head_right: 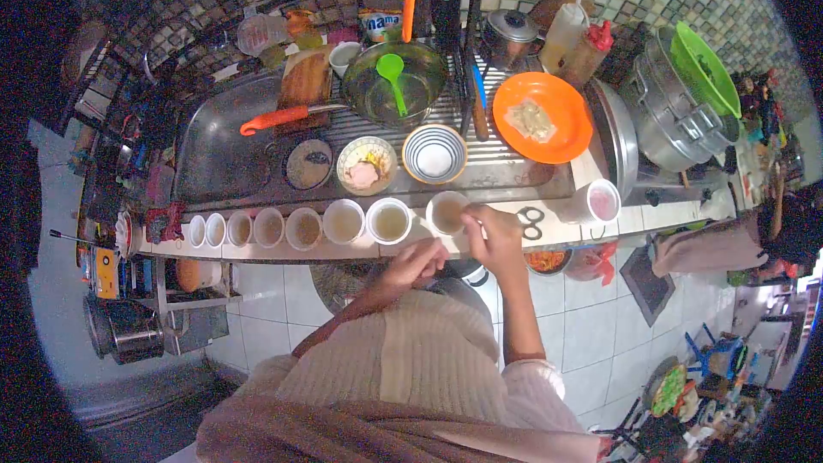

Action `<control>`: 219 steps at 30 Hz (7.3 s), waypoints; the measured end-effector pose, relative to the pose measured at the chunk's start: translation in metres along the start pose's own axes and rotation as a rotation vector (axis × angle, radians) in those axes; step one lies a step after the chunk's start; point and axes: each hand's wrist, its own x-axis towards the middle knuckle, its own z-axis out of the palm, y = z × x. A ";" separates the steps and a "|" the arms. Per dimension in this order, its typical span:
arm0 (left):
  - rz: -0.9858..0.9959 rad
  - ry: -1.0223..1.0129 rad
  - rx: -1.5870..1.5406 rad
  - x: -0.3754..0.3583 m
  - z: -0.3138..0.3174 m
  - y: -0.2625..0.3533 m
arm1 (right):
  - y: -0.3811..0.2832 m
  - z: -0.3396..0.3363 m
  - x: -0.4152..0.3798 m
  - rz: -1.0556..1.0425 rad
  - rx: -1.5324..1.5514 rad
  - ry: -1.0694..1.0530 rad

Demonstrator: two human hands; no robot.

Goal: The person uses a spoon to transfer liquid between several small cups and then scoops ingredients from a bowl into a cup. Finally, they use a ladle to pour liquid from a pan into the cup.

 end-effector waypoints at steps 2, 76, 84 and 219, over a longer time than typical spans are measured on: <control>-0.011 0.089 -0.072 0.011 0.007 -0.001 | 0.000 0.002 0.003 0.022 -0.022 -0.065; 0.215 0.340 -0.192 -0.002 0.014 -0.008 | -0.005 0.024 0.007 0.043 0.122 -0.130; 0.106 0.050 -0.115 -0.007 -0.001 -0.009 | -0.013 -0.003 -0.006 0.084 0.314 0.413; 0.283 0.948 0.574 -0.298 -0.405 0.077 | -0.216 0.213 0.027 0.189 -0.081 -0.030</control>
